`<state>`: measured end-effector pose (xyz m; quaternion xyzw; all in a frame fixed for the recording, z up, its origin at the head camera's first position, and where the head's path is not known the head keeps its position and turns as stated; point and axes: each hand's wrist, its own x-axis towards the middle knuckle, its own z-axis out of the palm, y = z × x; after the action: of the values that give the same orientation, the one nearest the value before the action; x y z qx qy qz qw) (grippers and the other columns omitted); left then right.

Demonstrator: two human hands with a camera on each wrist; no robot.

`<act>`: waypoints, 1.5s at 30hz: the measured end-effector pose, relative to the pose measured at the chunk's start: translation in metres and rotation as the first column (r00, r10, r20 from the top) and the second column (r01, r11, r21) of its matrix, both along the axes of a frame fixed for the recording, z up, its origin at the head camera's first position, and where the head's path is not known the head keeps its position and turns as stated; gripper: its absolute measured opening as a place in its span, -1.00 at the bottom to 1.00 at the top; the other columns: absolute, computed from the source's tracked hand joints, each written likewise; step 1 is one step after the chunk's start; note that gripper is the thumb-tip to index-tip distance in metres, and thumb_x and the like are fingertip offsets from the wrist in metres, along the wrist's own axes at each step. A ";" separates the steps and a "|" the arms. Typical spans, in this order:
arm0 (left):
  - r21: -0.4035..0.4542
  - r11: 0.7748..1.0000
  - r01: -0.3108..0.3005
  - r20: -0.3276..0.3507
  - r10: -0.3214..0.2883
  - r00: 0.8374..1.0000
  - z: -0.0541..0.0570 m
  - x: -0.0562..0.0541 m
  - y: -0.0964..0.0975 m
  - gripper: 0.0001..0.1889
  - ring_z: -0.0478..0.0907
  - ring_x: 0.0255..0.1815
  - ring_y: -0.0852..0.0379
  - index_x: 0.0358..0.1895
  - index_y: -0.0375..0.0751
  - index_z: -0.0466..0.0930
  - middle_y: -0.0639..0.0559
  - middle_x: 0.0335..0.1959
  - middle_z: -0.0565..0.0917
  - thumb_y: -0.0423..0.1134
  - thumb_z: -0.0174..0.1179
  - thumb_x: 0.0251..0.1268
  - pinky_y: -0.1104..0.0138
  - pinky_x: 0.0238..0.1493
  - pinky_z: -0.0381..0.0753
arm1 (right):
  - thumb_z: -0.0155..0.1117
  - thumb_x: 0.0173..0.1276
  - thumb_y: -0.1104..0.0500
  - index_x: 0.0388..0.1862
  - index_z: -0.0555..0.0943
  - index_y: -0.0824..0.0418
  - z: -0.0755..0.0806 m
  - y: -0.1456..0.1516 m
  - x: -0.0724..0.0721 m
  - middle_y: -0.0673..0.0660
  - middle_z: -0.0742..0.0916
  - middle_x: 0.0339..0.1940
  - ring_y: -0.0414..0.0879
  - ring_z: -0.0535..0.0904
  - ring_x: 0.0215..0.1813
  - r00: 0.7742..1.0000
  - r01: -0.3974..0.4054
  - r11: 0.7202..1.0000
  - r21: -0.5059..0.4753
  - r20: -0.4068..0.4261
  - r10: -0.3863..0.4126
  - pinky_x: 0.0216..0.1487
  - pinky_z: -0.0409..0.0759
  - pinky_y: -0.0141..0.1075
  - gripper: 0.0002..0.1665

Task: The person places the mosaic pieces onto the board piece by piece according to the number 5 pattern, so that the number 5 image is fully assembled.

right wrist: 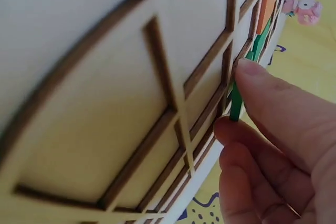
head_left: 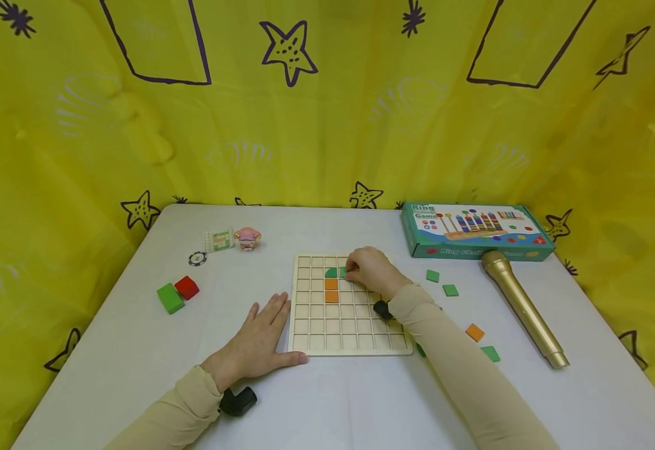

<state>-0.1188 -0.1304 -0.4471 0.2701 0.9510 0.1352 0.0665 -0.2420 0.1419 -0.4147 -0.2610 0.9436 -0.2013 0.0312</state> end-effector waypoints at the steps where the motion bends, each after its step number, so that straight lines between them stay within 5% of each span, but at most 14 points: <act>1: 0.001 1.000 0.001 -0.003 -0.001 1.000 0.000 0.000 0.000 0.20 -0.13 0.54 -0.16 0.50 -0.47 -0.03 -0.28 0.55 -0.05 0.54 -0.01 0.13 -0.20 0.39 -0.11 | 0.44 0.26 0.20 -0.31 0.72 0.25 0.000 -0.001 0.000 0.03 0.69 -0.36 -0.05 0.54 -0.24 1.000 -0.005 1.000 0.015 -0.010 0.006 -0.14 0.55 -0.20 -0.88; 11: 0.006 1.000 -0.009 -0.008 0.009 1.000 0.001 0.002 0.000 0.19 -0.10 0.53 -0.18 0.49 -0.49 0.01 -0.30 0.54 -0.02 0.52 0.03 0.13 -0.21 0.39 -0.10 | 0.33 0.35 0.28 -0.16 0.75 0.29 0.003 0.004 0.006 0.11 0.73 -0.18 0.05 0.57 -0.04 0.990 -0.117 0.993 0.029 -0.070 0.118 0.07 0.52 -0.13 -0.85; 19: -0.006 1.000 -0.008 -0.007 0.008 1.000 -0.001 0.003 0.000 0.19 -0.12 0.54 -0.16 0.50 -0.47 0.00 -0.28 0.54 -0.03 0.54 0.00 0.13 -0.18 0.40 -0.14 | 0.30 0.35 0.34 -0.08 0.71 0.39 0.000 0.084 0.023 0.21 0.73 -0.19 0.12 0.56 -0.10 0.990 0.099 0.986 -0.135 -0.091 -0.112 -0.03 0.51 0.01 -0.79; 27: -0.011 1.000 -0.005 -0.002 0.005 1.000 0.000 0.002 -0.001 0.19 -0.13 0.54 -0.16 0.50 -0.48 -0.02 -0.28 0.54 -0.04 0.52 0.01 0.14 -0.18 0.40 -0.13 | 0.38 0.30 0.26 -0.01 0.64 0.48 -0.005 0.160 0.035 0.23 0.69 -0.26 0.13 0.58 -0.19 0.968 0.252 0.966 -0.064 -0.005 -0.253 -0.12 0.54 0.03 -0.64; 38: 0.006 1.000 0.000 -0.001 0.000 1.000 -0.002 0.001 0.000 0.19 -0.13 0.54 -0.16 0.50 -0.47 -0.02 -0.27 0.54 -0.03 0.54 0.00 0.13 -0.17 0.41 -0.14 | 0.38 0.31 0.22 -0.13 0.66 0.45 -0.012 0.162 0.031 0.16 0.59 -0.38 0.05 0.45 -0.31 0.971 0.238 0.971 0.009 -0.018 -0.238 -0.25 0.43 -0.08 -0.71; 45: -0.006 1.000 -0.006 -0.002 0.006 1.000 -0.002 0.000 0.001 0.20 -0.14 0.54 -0.14 0.50 -0.46 -0.02 -0.26 0.55 -0.04 0.55 -0.03 0.12 -0.16 0.41 -0.14 | 0.30 0.37 0.26 -0.02 0.59 0.50 -0.007 0.140 0.031 0.28 0.68 -0.24 0.11 0.57 -0.20 0.959 0.279 0.943 -0.182 0.009 -0.282 -0.13 0.54 -0.01 -0.67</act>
<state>-0.1185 -0.1294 -0.4491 0.2670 0.9523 0.1324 0.0658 -0.2110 0.2823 -0.4216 -0.1276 0.9491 -0.2865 -0.0297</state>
